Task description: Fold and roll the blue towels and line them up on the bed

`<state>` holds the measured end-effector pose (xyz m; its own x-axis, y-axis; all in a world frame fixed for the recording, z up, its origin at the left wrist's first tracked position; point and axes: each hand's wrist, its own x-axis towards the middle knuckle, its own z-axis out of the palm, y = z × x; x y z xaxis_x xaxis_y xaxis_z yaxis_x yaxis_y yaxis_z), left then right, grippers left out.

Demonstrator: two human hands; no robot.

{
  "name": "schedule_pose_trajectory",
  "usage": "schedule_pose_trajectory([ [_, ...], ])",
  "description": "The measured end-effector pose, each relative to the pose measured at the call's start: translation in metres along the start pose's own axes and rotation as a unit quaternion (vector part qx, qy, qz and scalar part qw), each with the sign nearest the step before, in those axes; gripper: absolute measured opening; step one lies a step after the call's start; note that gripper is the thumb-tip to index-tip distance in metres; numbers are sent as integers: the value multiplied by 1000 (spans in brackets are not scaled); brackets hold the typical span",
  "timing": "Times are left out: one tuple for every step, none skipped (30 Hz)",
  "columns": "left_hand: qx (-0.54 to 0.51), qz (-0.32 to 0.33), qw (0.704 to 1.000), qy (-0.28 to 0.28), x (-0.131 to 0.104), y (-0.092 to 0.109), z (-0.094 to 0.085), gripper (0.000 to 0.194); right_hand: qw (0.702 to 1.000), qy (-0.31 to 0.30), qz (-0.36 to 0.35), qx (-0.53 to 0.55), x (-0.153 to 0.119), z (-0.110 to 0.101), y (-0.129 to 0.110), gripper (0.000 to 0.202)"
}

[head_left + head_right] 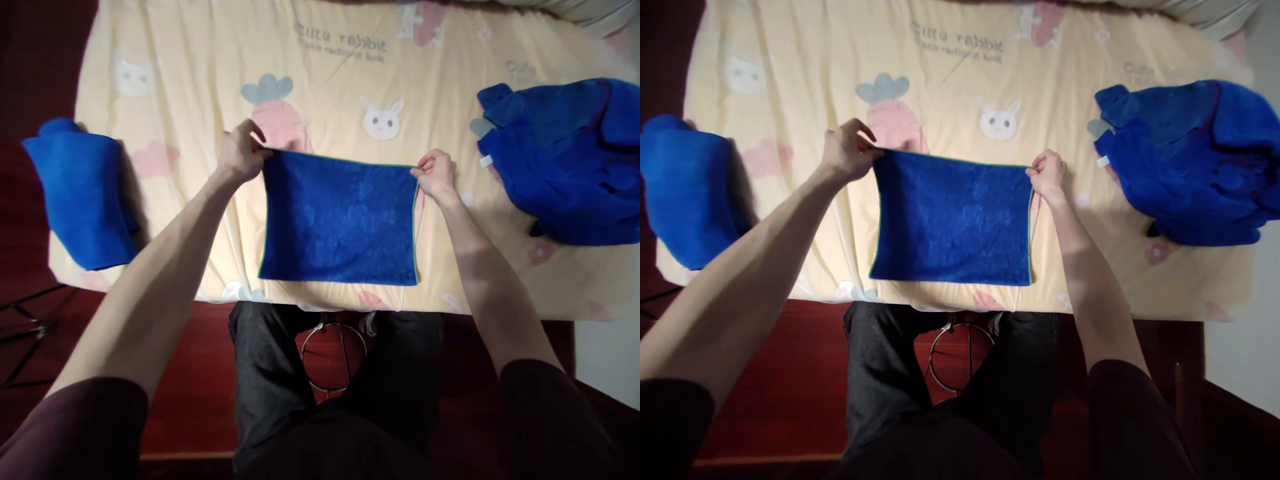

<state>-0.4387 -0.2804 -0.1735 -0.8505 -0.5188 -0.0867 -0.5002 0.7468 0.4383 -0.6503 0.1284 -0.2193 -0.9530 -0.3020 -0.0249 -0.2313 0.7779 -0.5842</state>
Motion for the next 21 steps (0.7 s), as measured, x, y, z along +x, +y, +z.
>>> schedule_pose_trajectory([
  [-4, -1, 1000, 25, 0, 6, 3, 49, 1000, 23, -14, -5, -1, 1, -3, 16],
  [-7, 8, 999, 48, -1, 11, 8, 54, 998, 45, -31, -18, -4, 5, -8, 19],
  [-6, 30, 997, 65, -3, 18, 14, 59, 996, 62, -52, -39, -10, 10, -16, 24],
  [-4, 63, 995, 72, -7, 24, 23, 64, 993, 70, -79, -61, -18, 18, -26, 31],
  [-1, 105, 992, 69, -12, 31, 33, 67, 988, 67, -115, -81, -29, 28, -37, 39],
  [0, 147, 988, 55, -18, 37, 44, 70, 982, 51, -157, -94, -40, 40, -49, 46],
  [0, 181, 983, 34, -24, 43, 57, 71, 975, 23, -201, -96, -52, 53, -60, 51],
  [-2, 204, 979, 11, -30, 47, 69, 73, 967, -10, -237, -94, -63, 66, -68, 54],
  [-6, 214, 977, -6, -35, 50, 80, 74, 960, -39, -262, -91, -72, 77, -72, 56],
  [-11, 212, 977, -14, -38, 51, 90, 75, 955, -62, -276, -89, -76, 85, -72, 57],
  [-15, 200, 980, -15, -39, 49, 98, 76, 954, -75, -277, -90, -77, 91, -68, 58],
  [-18, 184, 983, -11, -37, 46, 104, 76, 956, -78, -269, -92, -73, 92, -60, 60],
  [-22, 168, 986, -6, -33, 41, 108, 75, 959, -74, -256, -95, -65, 91, -49, 61],
  [-25, 154, 988, -1, -28, 37, 110, 74, 963, -67, -242, -98, -55, 87, -38, 62],
  [-27, 141, 990, 4, -24, 33, 111, 73, 967, -60, -226, -102, -44, 82, -28, 62],
  [-27, 129, 991, 9, -21, 32, 112, 73, 971, -51, -207, -107, -34, 76, -22, 63],
  [-27, 116, 993, 14, -21, 33, 113, 73, 975, -43, -186, -114, -27, 72, -19, 63],
  [-29, 108, 994, 17, -25, 38, 116, 74, 977, -35, -169, -123, -25, 69, -22, 63],
  [-32, 109, 993, 17, -34, 45, 119, 75, 978, -27, -157, -131, -30, 69, -30, 63],
  [-37, 120, 992, 13, -47, 54, 124, 75, 978, -21, -155, -138, -42, 70, -40, 63],
  [-44, 142, 989, 6, -65, 64, 129, 75, 976, -20, -163, -140, -61, 74, -53, 62],
])
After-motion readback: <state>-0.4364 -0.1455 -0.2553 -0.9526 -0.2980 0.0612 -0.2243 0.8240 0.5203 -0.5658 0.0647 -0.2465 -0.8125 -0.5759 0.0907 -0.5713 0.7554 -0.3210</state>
